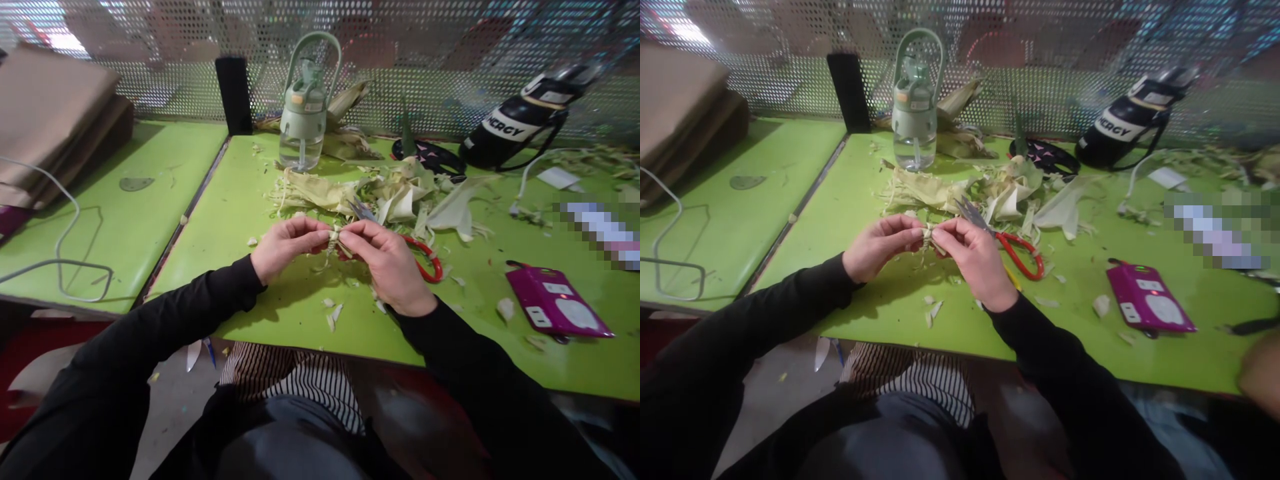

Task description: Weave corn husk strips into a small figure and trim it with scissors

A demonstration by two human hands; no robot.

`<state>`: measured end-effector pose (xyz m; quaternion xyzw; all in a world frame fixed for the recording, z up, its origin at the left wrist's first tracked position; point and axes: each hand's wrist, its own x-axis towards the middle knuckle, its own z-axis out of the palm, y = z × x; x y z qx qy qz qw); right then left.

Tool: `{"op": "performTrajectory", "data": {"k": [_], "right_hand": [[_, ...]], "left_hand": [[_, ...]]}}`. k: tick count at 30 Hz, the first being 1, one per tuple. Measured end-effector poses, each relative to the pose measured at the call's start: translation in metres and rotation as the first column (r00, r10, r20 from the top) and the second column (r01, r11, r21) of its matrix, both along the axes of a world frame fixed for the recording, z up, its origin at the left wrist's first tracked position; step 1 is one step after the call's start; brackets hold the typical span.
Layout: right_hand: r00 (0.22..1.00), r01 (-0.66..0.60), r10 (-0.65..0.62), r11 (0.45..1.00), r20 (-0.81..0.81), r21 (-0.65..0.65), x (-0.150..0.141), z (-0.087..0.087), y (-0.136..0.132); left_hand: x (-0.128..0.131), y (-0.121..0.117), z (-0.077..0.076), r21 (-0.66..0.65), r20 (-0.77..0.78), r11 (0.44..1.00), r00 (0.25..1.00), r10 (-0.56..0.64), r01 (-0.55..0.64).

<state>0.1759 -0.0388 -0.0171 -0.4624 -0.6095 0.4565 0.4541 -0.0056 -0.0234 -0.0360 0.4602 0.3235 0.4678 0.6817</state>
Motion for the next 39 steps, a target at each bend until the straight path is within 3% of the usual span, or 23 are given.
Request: {"op": "performTrajectory", "data": {"k": [5, 9, 15, 22, 28, 33, 39], "right_hand": [[0.996, 0.002, -0.009, 0.997, -0.088, -0.079, -0.002, -0.003, 0.002], [0.988, 0.027, -0.042, 0.994, -0.147, -0.103, -0.001, -0.007, 0.006], [0.987, 0.057, -0.061, 0.998, -0.148, -0.029, 0.002, -0.010, 0.011], [0.966, -0.013, -0.023, 0.990, -0.258, -0.137, 0.004, -0.008, 0.009], [0.990, -0.075, 0.065, 0.995, -0.121, -0.072, -0.003, -0.011, 0.005], [0.996, -0.014, 0.014, 1.000, -0.089, -0.005, -0.004, -0.013, 0.007], [0.955, 0.109, -0.115, 0.993, -0.274, -0.037, -0.005, -0.008, 0.016]], "left_hand": [[-0.001, 0.000, 0.002, -0.178, 0.044, 0.984, 0.999, -0.026, 0.034], [-0.003, 0.000, 0.004, -0.182, 0.025, 0.983, 0.999, -0.026, 0.030], [0.000, -0.001, -0.002, -0.130, -0.052, 0.977, 0.983, -0.176, 0.168], [-0.001, 0.008, -0.001, -0.161, 0.085, 0.987, 0.996, -0.001, 0.015], [0.002, 0.007, 0.006, -0.206, 0.182, 0.978, 0.983, -0.001, 0.039], [0.010, 0.011, 0.007, -0.177, 0.265, 0.983, 0.964, 0.009, 0.040], [0.024, 0.020, 0.008, -0.149, 0.252, 0.988, 0.968, -0.012, 0.051]]}}
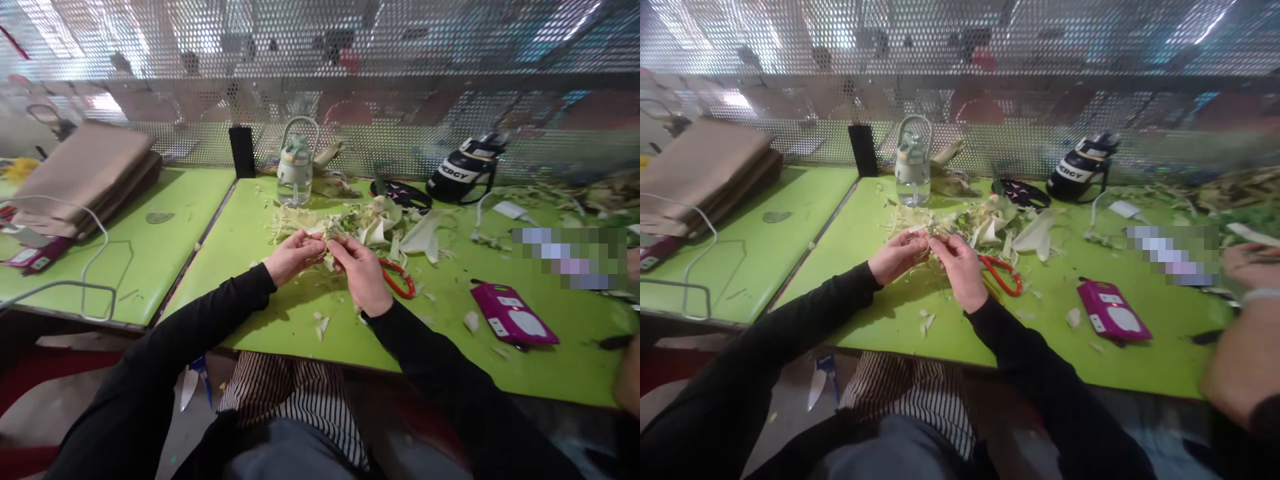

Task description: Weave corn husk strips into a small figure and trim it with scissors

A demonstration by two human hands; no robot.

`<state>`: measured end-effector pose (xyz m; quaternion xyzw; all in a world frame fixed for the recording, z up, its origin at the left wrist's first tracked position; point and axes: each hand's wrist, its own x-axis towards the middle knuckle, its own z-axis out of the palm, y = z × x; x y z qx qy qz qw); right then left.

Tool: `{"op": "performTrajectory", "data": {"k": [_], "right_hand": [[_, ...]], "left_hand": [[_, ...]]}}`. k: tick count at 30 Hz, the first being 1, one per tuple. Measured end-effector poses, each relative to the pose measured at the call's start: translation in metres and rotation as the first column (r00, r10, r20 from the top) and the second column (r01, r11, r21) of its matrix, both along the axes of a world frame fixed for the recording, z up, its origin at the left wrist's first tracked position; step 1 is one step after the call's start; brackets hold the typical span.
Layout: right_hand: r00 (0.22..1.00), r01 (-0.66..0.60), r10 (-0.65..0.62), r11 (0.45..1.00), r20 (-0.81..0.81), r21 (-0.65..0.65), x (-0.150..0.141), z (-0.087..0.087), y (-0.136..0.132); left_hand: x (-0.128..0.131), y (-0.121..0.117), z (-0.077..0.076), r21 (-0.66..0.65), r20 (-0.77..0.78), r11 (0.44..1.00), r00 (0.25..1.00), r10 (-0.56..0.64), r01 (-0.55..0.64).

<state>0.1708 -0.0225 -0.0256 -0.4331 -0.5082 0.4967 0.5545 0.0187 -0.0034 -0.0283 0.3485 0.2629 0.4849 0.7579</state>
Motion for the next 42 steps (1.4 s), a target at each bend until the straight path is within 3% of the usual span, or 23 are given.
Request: {"op": "performTrajectory", "data": {"k": [8, 10, 14, 20, 25, 28, 31, 36, 42], "right_hand": [[0.992, -0.001, -0.008, 0.998, -0.129, -0.070, 0.004, 0.020, 0.011], [0.989, 0.016, -0.027, 0.997, -0.146, -0.079, 0.006, 0.022, 0.017], [0.985, 0.047, -0.060, 0.995, -0.159, -0.087, 0.010, 0.022, 0.034], [0.979, 0.086, -0.095, 0.995, -0.179, -0.058, 0.013, 0.026, 0.064], [0.979, 0.119, -0.127, 0.991, -0.159, -0.059, 0.045, 0.040, 0.084], [0.977, 0.161, -0.172, 0.983, -0.125, -0.092, 0.076, 0.043, 0.096], [0.973, 0.209, -0.220, 0.969, -0.074, -0.129, 0.098, 0.038, 0.106], [0.963, 0.268, -0.268, 0.953, 0.021, -0.142, 0.110, 0.027, 0.122], [0.936, 0.324, -0.299, 0.937, 0.183, -0.127, 0.119, 0.035, 0.151]], "left_hand": [[0.018, 0.004, 0.008, 0.054, -0.105, 0.998, 0.994, -0.027, 0.033], [0.021, 0.007, 0.014, 0.110, -0.194, 0.993, 0.981, -0.022, 0.044], [0.036, 0.012, 0.021, 0.257, -0.439, 0.965, 0.895, 0.074, 0.047], [0.073, 0.011, 0.018, 0.304, -0.583, 0.952, 0.796, 0.160, 0.031], [0.058, 0.000, 0.023, 0.262, -0.643, 0.925, 0.764, -0.046, 0.276], [0.031, -0.010, 0.013, 0.244, -0.657, 0.887, 0.739, -0.146, 0.392], [0.008, -0.019, -0.009, 0.265, -0.653, 0.840, 0.729, -0.205, 0.473], [-0.007, -0.027, -0.036, 0.263, -0.592, 0.869, 0.782, -0.197, 0.418], [-0.006, -0.026, -0.040, 0.248, -0.564, 0.885, 0.802, -0.199, 0.394]]}}
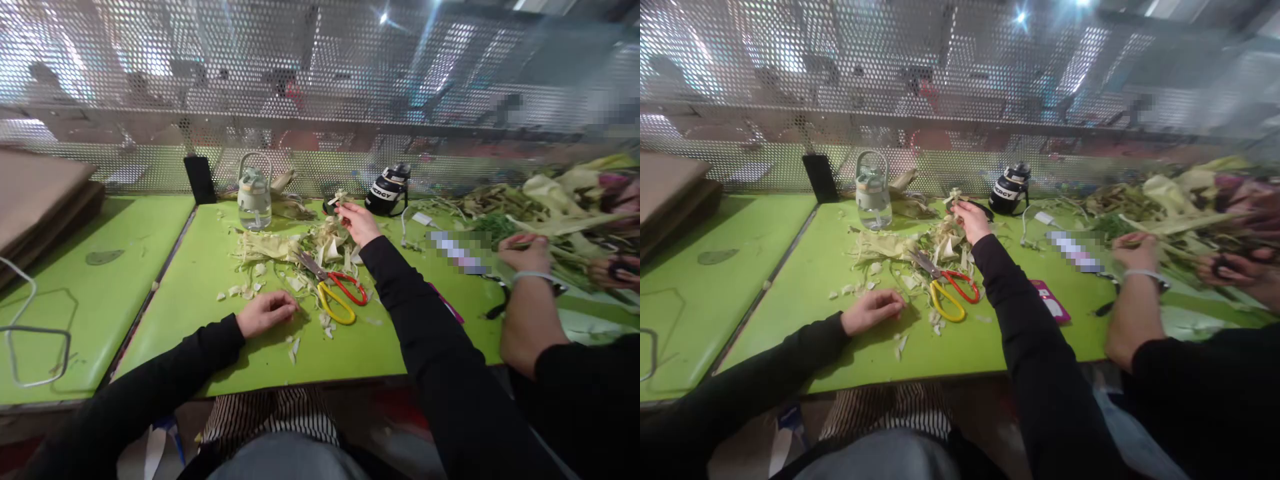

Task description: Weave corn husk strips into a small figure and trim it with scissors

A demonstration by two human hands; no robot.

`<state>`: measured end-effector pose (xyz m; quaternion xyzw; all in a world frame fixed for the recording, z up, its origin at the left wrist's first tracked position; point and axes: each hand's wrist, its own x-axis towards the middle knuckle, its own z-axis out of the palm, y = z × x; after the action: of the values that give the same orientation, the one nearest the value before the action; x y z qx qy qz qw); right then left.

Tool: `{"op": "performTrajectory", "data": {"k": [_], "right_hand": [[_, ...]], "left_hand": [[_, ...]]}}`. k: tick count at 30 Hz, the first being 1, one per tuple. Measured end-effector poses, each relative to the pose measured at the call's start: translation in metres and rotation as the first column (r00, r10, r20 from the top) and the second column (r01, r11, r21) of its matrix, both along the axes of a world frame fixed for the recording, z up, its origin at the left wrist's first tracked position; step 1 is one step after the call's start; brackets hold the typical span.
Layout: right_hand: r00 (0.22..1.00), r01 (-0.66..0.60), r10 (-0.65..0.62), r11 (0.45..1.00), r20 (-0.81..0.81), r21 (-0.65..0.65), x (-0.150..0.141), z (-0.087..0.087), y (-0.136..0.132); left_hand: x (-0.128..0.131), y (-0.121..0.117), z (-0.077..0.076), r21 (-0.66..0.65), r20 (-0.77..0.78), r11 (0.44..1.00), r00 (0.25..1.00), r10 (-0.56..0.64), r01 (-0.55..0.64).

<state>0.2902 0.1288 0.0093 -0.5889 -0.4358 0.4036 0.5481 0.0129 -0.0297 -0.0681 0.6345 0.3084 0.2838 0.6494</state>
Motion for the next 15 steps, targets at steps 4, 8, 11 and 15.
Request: {"op": "performTrajectory", "data": {"k": [4, 8, 11, 15], "right_hand": [[0.988, 0.084, -0.077, 0.995, 0.130, -0.049, 0.012, -0.001, 0.017], [0.939, 0.224, -0.192, 0.971, 0.284, -0.085, 0.030, -0.011, 0.025], [0.881, 0.303, -0.234, 0.947, 0.412, -0.110, 0.042, -0.022, 0.026], [0.790, 0.347, -0.224, 0.931, 0.571, -0.114, 0.047, -0.032, 0.023]], "left_hand": [[-0.001, -0.002, -0.002, 0.064, -0.082, 0.996, 0.995, -0.051, 0.057], [-0.003, -0.002, -0.004, 0.102, -0.130, 0.991, 0.989, -0.069, 0.083], [-0.004, -0.001, -0.005, 0.133, -0.159, 0.987, 0.985, -0.070, 0.091], [-0.004, -0.002, -0.004, 0.135, -0.188, 0.986, 0.979, -0.074, 0.100]]}}
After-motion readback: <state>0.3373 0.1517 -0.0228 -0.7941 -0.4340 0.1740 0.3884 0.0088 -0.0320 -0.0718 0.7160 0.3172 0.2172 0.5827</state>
